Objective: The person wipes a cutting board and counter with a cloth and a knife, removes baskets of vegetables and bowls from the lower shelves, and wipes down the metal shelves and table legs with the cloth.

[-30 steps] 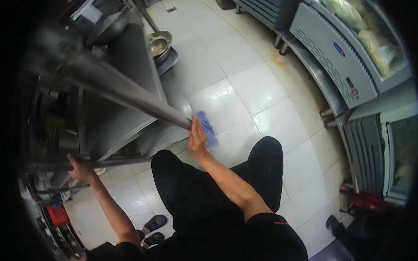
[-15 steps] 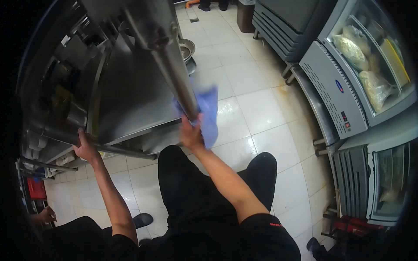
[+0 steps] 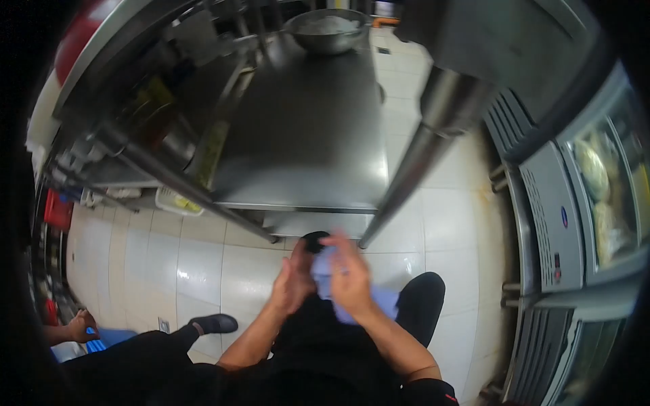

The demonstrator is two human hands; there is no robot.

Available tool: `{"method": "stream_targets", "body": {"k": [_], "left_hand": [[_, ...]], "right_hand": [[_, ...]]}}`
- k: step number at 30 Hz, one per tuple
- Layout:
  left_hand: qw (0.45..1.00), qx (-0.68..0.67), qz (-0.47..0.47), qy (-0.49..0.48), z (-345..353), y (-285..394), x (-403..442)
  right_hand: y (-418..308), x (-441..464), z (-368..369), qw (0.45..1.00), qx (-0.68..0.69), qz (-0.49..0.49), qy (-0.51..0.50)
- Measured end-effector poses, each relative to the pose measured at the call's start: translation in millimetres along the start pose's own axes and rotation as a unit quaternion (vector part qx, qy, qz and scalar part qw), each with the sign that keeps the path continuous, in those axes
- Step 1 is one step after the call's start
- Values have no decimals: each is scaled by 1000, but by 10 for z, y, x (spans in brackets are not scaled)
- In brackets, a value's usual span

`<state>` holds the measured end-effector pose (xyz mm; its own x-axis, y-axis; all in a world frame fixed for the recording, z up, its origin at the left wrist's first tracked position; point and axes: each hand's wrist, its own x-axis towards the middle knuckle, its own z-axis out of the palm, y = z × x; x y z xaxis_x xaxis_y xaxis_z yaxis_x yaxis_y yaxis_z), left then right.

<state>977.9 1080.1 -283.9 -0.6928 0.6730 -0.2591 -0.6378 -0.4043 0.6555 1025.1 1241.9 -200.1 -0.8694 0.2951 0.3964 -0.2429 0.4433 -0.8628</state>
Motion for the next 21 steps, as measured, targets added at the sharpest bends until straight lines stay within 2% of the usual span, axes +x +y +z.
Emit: {"method": "stream_targets", "body": {"k": [1, 3, 4, 6, 7, 9, 10, 11, 12, 13, 14, 15, 18, 19, 20, 21], "left_hand": [[994, -103, -5, -19, 188, 41, -38], [966, -250, 2, -66, 527, 376, -145], [963, -256, 47, -62, 602, 686, -201], [954, -245, 169, -27, 671, 1396, -356], [943, -220, 251, 14, 637, 1734, -416], [891, -77, 423, 144, 438, 2266, -359], [785, 217, 525, 246, 80, 2389, -136], [588, 487, 560, 322, -275, 2483, 63], [324, 698, 526, 363, -429, 2538, 172], [360, 620, 583, 382, -93, 2473, 334], [391, 574, 602, 395, 0, 2360, 446], [440, 526, 602, 409, -25, 2161, 563], [635, 335, 540, 439, -255, 1412, 840], [678, 292, 513, 439, -215, 1120, 952], [702, 274, 493, 434, -59, 831, 1075], [700, 285, 499, 424, 220, 587, 1188]], "right_hand": [[-223, 123, 5, 995, 2, -45, -83], [-667, 412, -197, 977, -53, -144, -149], [-710, 506, -447, 972, -69, -193, -116], [-535, 644, -943, 952, -62, -267, 132], [-481, 817, -1118, 934, -31, -270, 233], [-610, 1423, -1086, 932, 42, -252, 255], [-538, 1492, -1155, 959, 156, -200, 123], [-466, 1562, -1224, 955, 275, -107, 0], [-391, 1631, -1293, 932, 352, 2, -89], [-372, 1687, -1306, 934, 333, -37, -122], [-345, 1699, -1324, 934, 315, -72, -154], [-375, 1684, -1313, 932, 325, -57, -147], [-420, 1684, -1267, 918, 354, -54, -169], [-447, 1674, -1248, 916, 369, -50, -152], [-467, 1659, -1231, 912, 385, -39, -136], [-480, 1662, -1229, 906, 399, -41, -136]]}}
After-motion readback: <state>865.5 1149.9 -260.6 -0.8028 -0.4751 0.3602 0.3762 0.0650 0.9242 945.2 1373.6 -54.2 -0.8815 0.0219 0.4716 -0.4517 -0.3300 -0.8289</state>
